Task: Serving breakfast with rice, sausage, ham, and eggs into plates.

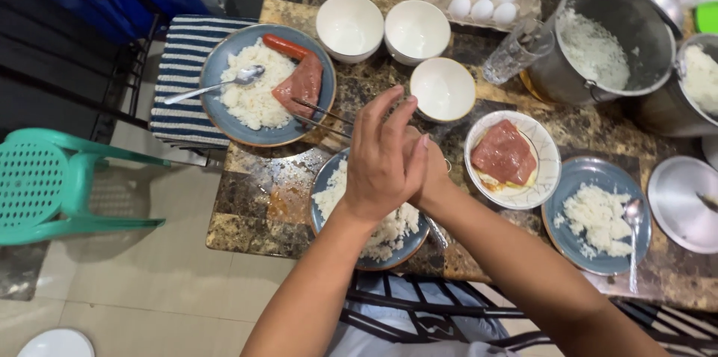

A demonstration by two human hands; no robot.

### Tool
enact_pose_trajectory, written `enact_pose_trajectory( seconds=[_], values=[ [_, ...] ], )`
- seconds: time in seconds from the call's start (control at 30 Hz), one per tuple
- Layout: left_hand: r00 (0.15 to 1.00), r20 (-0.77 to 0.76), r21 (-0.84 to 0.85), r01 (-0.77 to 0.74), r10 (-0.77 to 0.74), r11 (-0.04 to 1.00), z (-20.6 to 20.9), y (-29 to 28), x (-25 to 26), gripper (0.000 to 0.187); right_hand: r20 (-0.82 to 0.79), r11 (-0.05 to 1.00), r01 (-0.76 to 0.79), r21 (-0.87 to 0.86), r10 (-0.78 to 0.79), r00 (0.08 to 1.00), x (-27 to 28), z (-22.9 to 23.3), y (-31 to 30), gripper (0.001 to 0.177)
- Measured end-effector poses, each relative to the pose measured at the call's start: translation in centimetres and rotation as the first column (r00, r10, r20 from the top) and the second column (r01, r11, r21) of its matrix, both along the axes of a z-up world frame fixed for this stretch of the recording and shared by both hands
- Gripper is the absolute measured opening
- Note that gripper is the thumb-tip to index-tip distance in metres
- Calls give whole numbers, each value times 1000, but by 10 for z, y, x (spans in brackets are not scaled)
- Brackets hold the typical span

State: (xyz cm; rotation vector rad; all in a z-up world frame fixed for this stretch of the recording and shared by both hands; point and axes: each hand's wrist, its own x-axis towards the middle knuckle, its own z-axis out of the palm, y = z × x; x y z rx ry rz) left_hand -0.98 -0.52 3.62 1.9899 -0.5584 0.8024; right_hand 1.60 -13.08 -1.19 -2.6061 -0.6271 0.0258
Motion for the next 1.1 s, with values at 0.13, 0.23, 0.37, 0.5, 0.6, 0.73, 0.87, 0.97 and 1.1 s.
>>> enact_pose_trajectory(
  seconds=[0.13,0.23,0.37,0.5,0.6,0.73,0.87,0.97,1.1],
  values=[
    [999,0,30,41,-41,999,-6,-4,-1,57,3,999,23,49,-23,1000,-8,15,-19,29],
    [996,-19,-1,86,-86,996,0,-8,-7,56,-127,974,220,47,-213,969,-23,35,-47,24],
    [986,-36,-28,161,-162,987,1,-18,-13,55,-141,873,467,-139,-484,863,-56,59,-103,34],
    [956,-54,-15,288,-289,957,0,-30,-19,54,-189,726,655,-212,-688,701,-104,65,-164,42],
    [931,-81,31,359,-356,933,-6,-38,-24,54,-234,583,750,-313,-813,534,-137,76,-180,44],
    [904,-135,39,413,-405,910,-6,-43,-34,55,-117,550,763,-341,-830,546,-183,63,-209,47],
    [897,-126,89,436,-424,896,-13,-45,-37,54,-27,560,733,-386,-801,597,-203,64,-222,49],
    [919,-125,141,390,-375,910,-20,-43,-34,55,3,576,680,-454,-762,647,-202,66,-230,50],
    [956,-81,257,293,-281,921,-39,-40,-27,57,134,622,565,-542,-600,789,-191,70,-247,43]
  ],
)
